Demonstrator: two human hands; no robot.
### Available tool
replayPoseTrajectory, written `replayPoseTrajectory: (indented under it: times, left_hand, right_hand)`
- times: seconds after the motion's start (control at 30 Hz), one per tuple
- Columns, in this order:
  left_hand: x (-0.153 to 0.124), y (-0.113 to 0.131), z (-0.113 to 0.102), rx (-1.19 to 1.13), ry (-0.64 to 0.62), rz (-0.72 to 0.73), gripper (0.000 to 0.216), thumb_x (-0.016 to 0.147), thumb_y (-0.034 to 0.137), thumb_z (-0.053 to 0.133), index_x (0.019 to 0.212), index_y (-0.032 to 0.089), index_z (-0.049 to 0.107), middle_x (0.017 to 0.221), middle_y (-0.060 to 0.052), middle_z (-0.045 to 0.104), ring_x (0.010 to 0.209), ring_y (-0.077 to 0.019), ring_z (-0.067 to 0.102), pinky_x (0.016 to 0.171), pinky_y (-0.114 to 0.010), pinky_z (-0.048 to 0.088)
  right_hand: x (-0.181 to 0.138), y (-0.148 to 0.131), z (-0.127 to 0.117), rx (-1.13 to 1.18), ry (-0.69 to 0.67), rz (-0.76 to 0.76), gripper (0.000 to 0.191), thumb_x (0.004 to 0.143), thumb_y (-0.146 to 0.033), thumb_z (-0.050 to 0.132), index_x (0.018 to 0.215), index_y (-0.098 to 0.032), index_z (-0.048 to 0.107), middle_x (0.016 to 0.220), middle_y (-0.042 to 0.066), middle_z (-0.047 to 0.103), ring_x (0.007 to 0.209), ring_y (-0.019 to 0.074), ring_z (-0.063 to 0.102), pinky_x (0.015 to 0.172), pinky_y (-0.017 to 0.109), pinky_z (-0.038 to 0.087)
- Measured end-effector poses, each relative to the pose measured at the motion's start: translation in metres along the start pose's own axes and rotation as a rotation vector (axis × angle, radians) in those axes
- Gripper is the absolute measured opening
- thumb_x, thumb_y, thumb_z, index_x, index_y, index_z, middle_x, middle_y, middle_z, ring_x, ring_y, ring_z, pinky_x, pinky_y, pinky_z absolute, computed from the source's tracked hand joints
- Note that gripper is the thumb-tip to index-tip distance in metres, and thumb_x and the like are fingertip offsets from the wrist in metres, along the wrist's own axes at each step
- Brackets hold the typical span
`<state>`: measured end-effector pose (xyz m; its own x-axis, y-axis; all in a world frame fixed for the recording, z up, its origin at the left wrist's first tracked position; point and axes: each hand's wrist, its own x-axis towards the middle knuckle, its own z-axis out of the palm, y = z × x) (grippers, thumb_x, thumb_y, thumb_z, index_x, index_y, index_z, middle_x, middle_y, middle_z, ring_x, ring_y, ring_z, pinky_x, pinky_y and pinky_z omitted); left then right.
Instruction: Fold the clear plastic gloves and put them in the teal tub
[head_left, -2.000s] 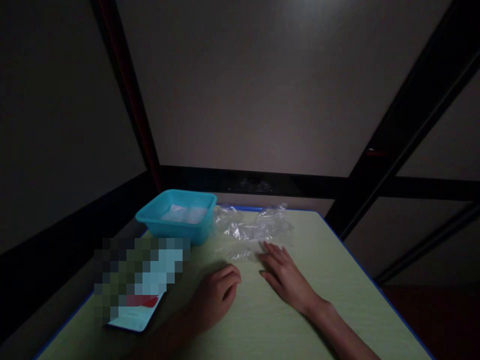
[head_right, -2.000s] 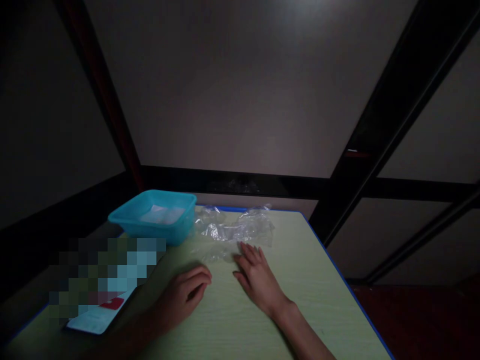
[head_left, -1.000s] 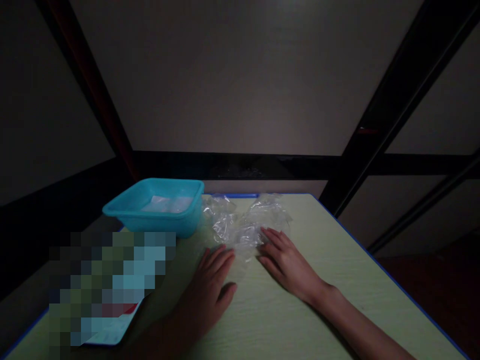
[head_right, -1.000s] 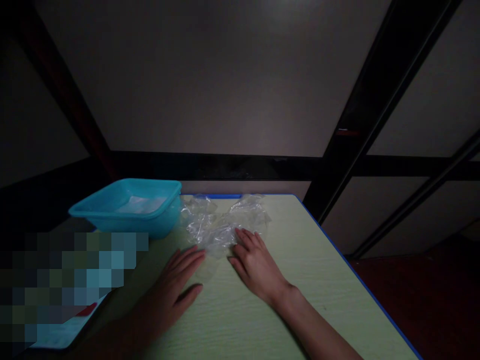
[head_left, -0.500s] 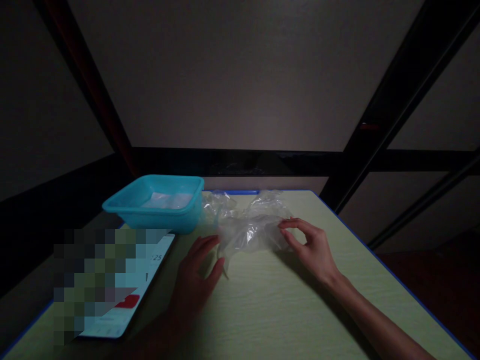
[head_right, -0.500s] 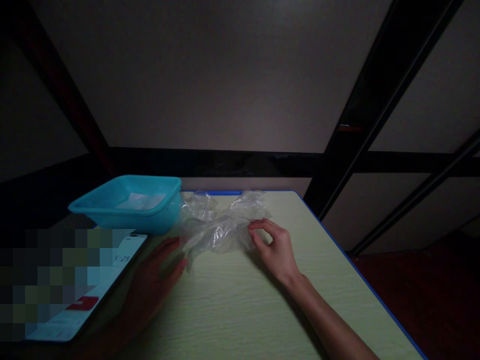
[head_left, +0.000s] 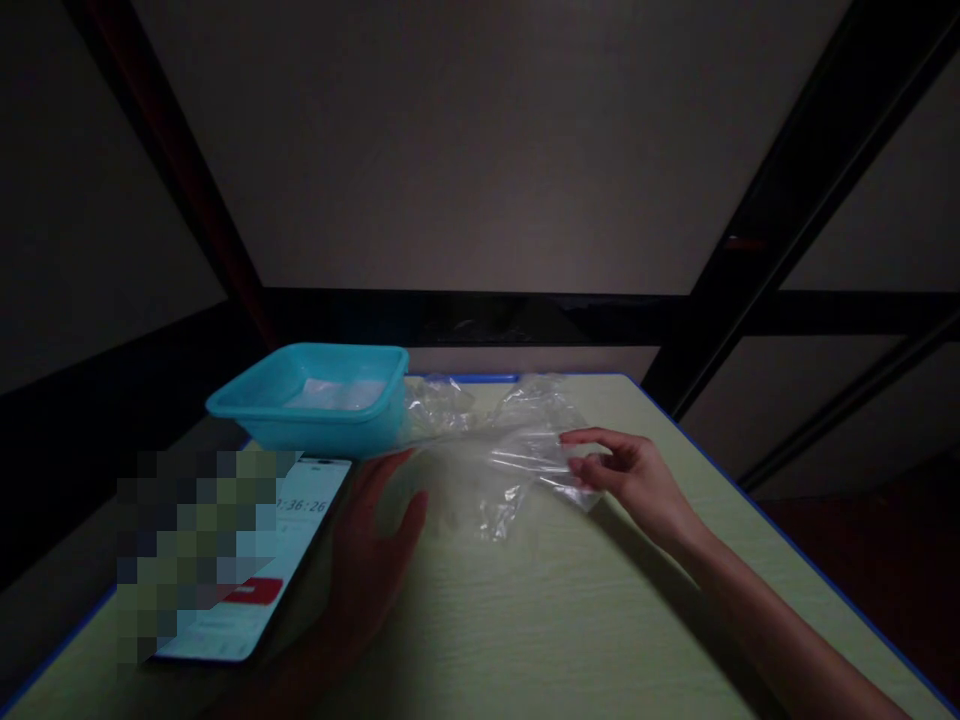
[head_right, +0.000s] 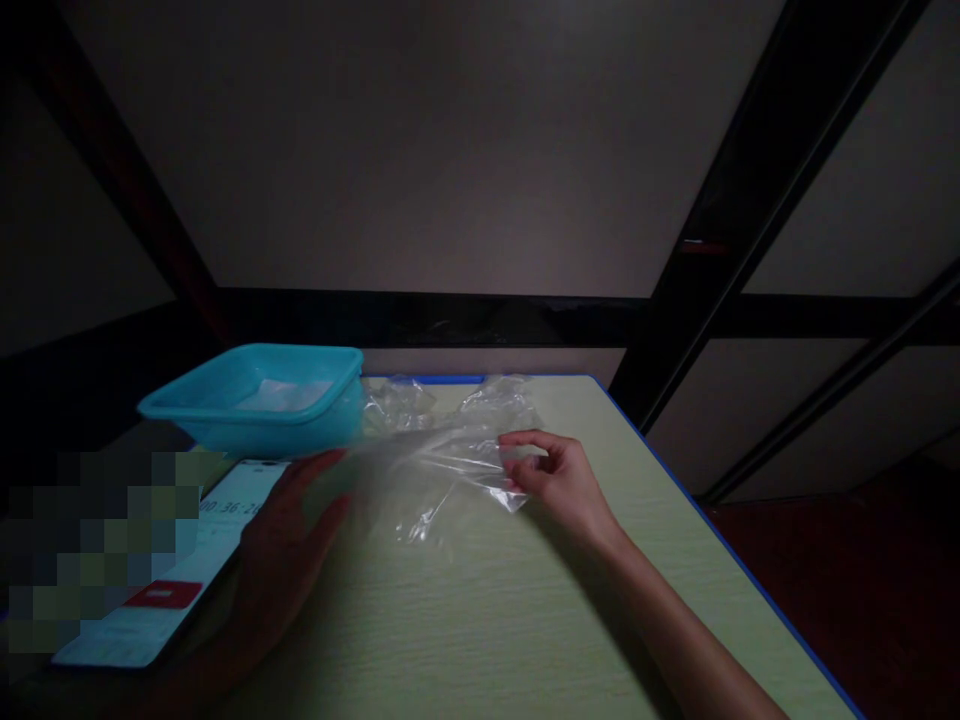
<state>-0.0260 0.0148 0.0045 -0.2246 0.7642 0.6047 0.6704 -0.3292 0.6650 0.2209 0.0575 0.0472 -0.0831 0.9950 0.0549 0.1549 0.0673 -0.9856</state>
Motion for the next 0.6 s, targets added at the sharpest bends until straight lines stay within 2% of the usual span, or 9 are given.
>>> replayPoseTrajectory:
  times: [0.07, 0.13, 0.27, 0.33, 0.37, 0.4, 0.47, 0.53, 0.6]
  left_hand:
    - [-0.002, -0.003, 0.002, -0.006, 0.02, -0.001, 0.032, 0.079, 0.035, 0.051, 0.109, 0.021, 0.054, 0.115, -0.006, 0.058, 0.109, -0.0256, 0.053, 0.094, -0.046, 0.043]
    - [-0.004, -0.007, 0.006, -0.021, -0.014, 0.005, 0.038, 0.081, 0.031, 0.048, 0.118, 0.022, 0.049, 0.125, -0.007, 0.052, 0.117, -0.0258, 0.047, 0.098, -0.047, 0.039]
    - [-0.007, -0.017, 0.012, -0.058, -0.148, -0.007, 0.043, 0.083, 0.025, 0.045, 0.126, 0.023, 0.043, 0.137, -0.007, 0.042, 0.127, -0.0255, 0.038, 0.103, -0.048, 0.032]
    - [-0.009, -0.02, 0.013, -0.068, -0.198, -0.027, 0.041, 0.082, 0.024, 0.046, 0.123, 0.023, 0.045, 0.14, -0.008, 0.039, 0.13, -0.0269, 0.034, 0.105, -0.05, 0.03]
    - [-0.01, -0.02, 0.013, -0.07, -0.211, -0.031, 0.04, 0.082, 0.023, 0.046, 0.122, 0.023, 0.046, 0.14, -0.008, 0.038, 0.13, -0.0274, 0.033, 0.105, -0.051, 0.029]
    - [-0.011, -0.019, 0.013, -0.072, -0.218, -0.031, 0.039, 0.081, 0.022, 0.047, 0.12, 0.024, 0.047, 0.14, -0.008, 0.038, 0.13, -0.0275, 0.033, 0.105, -0.052, 0.029]
    - [-0.012, -0.017, 0.012, -0.081, -0.215, -0.005, 0.037, 0.08, 0.018, 0.047, 0.117, 0.024, 0.047, 0.138, -0.007, 0.039, 0.129, -0.0268, 0.035, 0.104, -0.051, 0.031]
    - [-0.013, -0.013, 0.011, -0.085, -0.214, 0.046, 0.038, 0.078, 0.014, 0.047, 0.114, 0.024, 0.047, 0.136, -0.007, 0.04, 0.127, -0.0263, 0.038, 0.102, -0.049, 0.034]
    - [-0.014, -0.009, 0.01, -0.073, -0.211, 0.103, 0.04, 0.075, 0.012, 0.047, 0.114, 0.024, 0.047, 0.135, -0.007, 0.041, 0.125, -0.0272, 0.04, 0.1, -0.048, 0.038]
  right_hand:
    - [-0.002, 0.0, 0.001, 0.004, -0.143, 0.045, 0.018, 0.06, -0.026, 0.071, 0.072, -0.015, 0.064, 0.047, -0.004, 0.057, 0.042, 0.009, 0.054, 0.044, 0.022, 0.045]
    - [-0.007, 0.0, 0.001, 0.003, -0.36, 0.117, 0.015, 0.061, -0.027, 0.072, 0.066, -0.015, 0.063, 0.049, -0.004, 0.06, 0.043, 0.0088, 0.056, 0.046, 0.021, 0.047]
    - [-0.02, -0.003, -0.003, -0.027, -0.84, 0.297, 0.019, 0.066, -0.03, 0.071, 0.078, -0.015, 0.068, 0.057, -0.003, 0.062, 0.046, 0.0075, 0.059, 0.049, 0.019, 0.048]
    - [-0.026, -0.005, -0.006, -0.051, -1.003, 0.366, 0.025, 0.067, -0.033, 0.071, 0.085, -0.015, 0.069, 0.061, -0.002, 0.063, 0.045, 0.0064, 0.058, 0.048, 0.019, 0.048]
    - [-0.027, -0.006, -0.006, -0.06, -1.043, 0.388, 0.026, 0.068, -0.034, 0.07, 0.086, -0.015, 0.069, 0.061, -0.002, 0.062, 0.044, 0.006, 0.056, 0.048, 0.019, 0.047]
    - [-0.028, -0.006, -0.006, -0.068, -1.048, 0.389, 0.026, 0.068, -0.034, 0.07, 0.085, -0.015, 0.069, 0.06, -0.003, 0.06, 0.043, 0.0057, 0.055, 0.047, 0.019, 0.047]
    - [-0.026, -0.004, -0.002, -0.081, -0.949, 0.308, 0.019, 0.07, -0.033, 0.067, 0.078, -0.015, 0.066, 0.054, -0.005, 0.054, 0.041, 0.0051, 0.05, 0.044, 0.018, 0.044]
    - [-0.024, 0.0, 0.006, -0.106, -0.736, 0.116, 0.015, 0.072, -0.03, 0.064, 0.067, -0.016, 0.06, 0.052, -0.007, 0.048, 0.041, 0.0048, 0.045, 0.042, 0.017, 0.039]
    - [-0.024, 0.004, 0.016, -0.187, -0.506, -0.122, 0.014, 0.073, -0.026, 0.062, 0.065, -0.018, 0.054, 0.056, -0.005, 0.047, 0.047, 0.0064, 0.045, 0.043, 0.018, 0.038]
